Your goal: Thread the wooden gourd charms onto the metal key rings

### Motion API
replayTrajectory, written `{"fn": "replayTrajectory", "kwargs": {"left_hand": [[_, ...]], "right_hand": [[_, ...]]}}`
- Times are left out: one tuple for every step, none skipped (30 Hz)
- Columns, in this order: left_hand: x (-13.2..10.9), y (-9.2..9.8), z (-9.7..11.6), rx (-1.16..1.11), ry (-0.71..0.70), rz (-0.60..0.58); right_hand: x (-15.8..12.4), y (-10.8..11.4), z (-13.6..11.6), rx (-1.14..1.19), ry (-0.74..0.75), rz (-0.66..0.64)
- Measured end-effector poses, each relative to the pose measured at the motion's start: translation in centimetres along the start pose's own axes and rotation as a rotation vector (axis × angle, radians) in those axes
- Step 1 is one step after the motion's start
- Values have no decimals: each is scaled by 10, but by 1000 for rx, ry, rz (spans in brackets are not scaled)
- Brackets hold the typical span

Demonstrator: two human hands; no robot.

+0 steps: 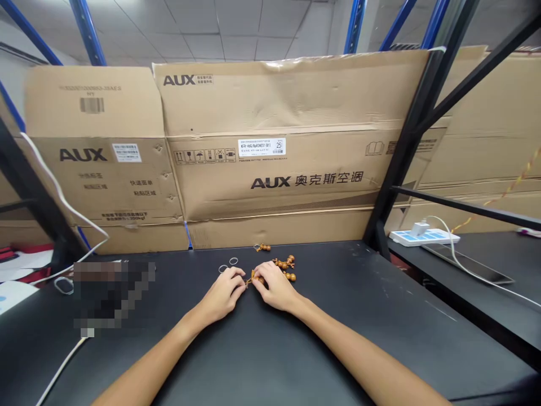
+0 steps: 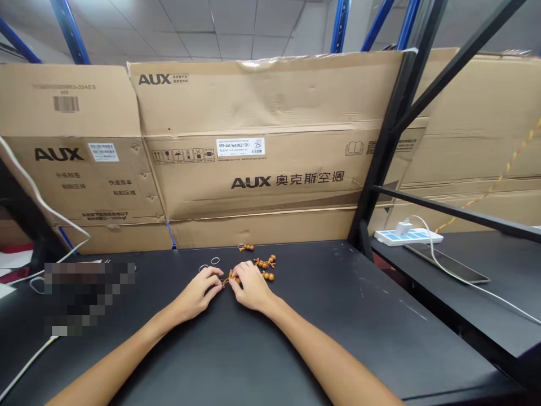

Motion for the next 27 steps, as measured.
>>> {"fn": "replayTrajectory", "kwargs": {"left_hand": [[0, 1, 1, -10, -8, -7], [0, 1, 2, -16, -10, -12], [0, 1, 3, -15, -5, -14], [0, 1, 4, -9, 5, -8], [0, 1, 3, 0, 16, 1], [0, 0, 3, 9, 24, 10], [0, -1, 2, 14, 26, 17], [0, -1, 1, 14, 23, 21], [0, -1, 1, 9, 16, 21], [1, -1, 1, 0, 5, 18], [1, -1, 2, -8, -5, 10], [0, 0, 3, -12, -12, 2], [0, 1, 5, -13, -14, -8], [0, 2, 7, -8, -11, -15], [0, 2, 8, 2, -5, -15], [0, 3, 9, 13, -3, -12], [0, 3, 10, 19, -5, -5], [0, 3, 11, 20, -14, 4], [0, 3, 11, 17, -28, 13], [0, 3, 11, 11, -44, 19], [0, 3, 12, 7, -61, 21], [0, 3, 12, 7, -73, 19], [0, 3, 11, 15, -80, 14], [0, 4, 11, 26, -78, 11], [0, 4, 11, 38, -69, 11], [-1, 4, 11, 52, -57, 13], [-1, 4, 11, 66, -46, 20]], "right_hand": [[0, 0, 1, -13, -13, 8], [0, 0, 1, -21, -18, 8], [0, 0, 0, -22, -11, -1], [0, 0, 0, -18, 6, -17], [0, -1, -1, -10, 27, -32], [0, -1, -2, -2, 46, -45], [-1, -1, -2, 3, 58, -48], [-1, -2, -2, 2, 58, -40], [-1, -1, -2, -3, 49, -25], [-1, -1, -2, -11, 33, -7], [0, 0, -2, -17, 19, 8], [0, 0, -2, -17, 12, 13], [0, 1, -3, -10, 15, 7], [0, 2, -4, 5, 28, -9], [1, 2, -5, 27, 50, -28], [1, 3, -6, 49, 73, -46], [1, 2, -6, 64, 90, -54], [1, 2, -6, 70, 93, -51], [1, 2, -4, 66, 83, -36], [1, 1, -3, 52, 62, -11], [1, 1, -1, 34, 36, 14], [1, 0, 1, 21, 14, 33], [1, 0, 2, 20, 2, 42], [1, 0, 3, 33, 2, 39], [1, 1, 2, 60, 12, 28], [1, 1, 0, 98, 27, 10], [1, 2, -2, 139, 45, -9]]}}
Point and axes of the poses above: each hand's wrist, its own x-axis towards the middle knuckle, its own y-axis out of the back of the hand, z = x × y, the point moved 1 cm from there along x, towards the middle knuckle, and after that the axes turned 8 degrees about x, right-handed, at the moved point
